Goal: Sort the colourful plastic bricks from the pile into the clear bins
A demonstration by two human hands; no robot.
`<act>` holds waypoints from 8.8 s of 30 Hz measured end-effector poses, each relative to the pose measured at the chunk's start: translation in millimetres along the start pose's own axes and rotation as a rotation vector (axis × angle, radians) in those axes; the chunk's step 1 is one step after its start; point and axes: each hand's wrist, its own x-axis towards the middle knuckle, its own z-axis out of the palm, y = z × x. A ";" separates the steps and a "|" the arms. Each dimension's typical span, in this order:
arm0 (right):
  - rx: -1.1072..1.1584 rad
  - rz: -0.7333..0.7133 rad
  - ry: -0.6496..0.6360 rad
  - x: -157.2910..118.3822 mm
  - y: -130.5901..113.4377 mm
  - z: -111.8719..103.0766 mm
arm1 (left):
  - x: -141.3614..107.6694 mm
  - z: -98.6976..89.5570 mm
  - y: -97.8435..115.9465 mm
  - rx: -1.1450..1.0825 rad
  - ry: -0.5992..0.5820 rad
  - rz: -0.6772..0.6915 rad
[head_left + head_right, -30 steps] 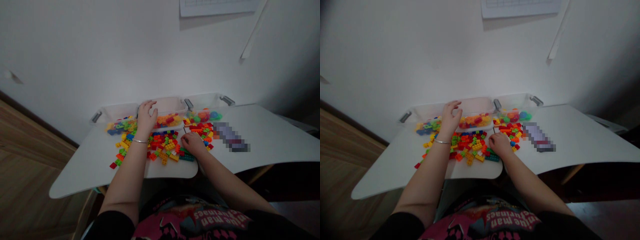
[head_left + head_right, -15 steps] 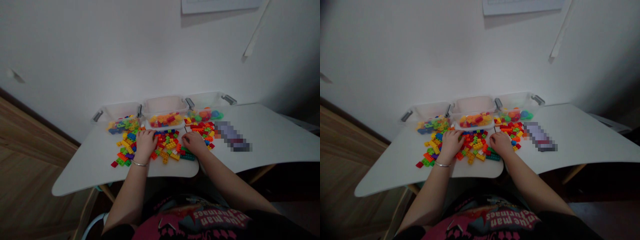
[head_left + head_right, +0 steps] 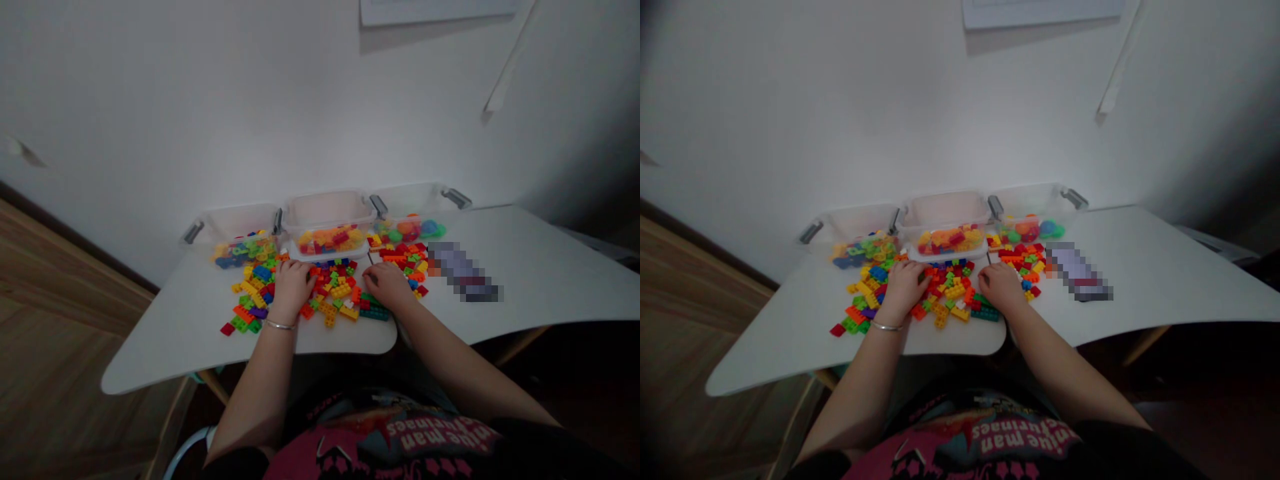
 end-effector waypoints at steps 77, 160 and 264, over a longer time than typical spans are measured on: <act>0.050 -0.073 0.151 9.5 0.5 2.2 | -11.6 3.1 41.2 -0.126 -0.052 0.216; 0.416 -0.006 0.572 104.1 -10.4 -58.0 | -11.6 17.5 35.3 -0.137 -0.032 0.179; 0.161 -0.189 0.294 33.7 -17.1 -12.0 | -13.2 16.0 36.4 -0.144 -0.022 0.178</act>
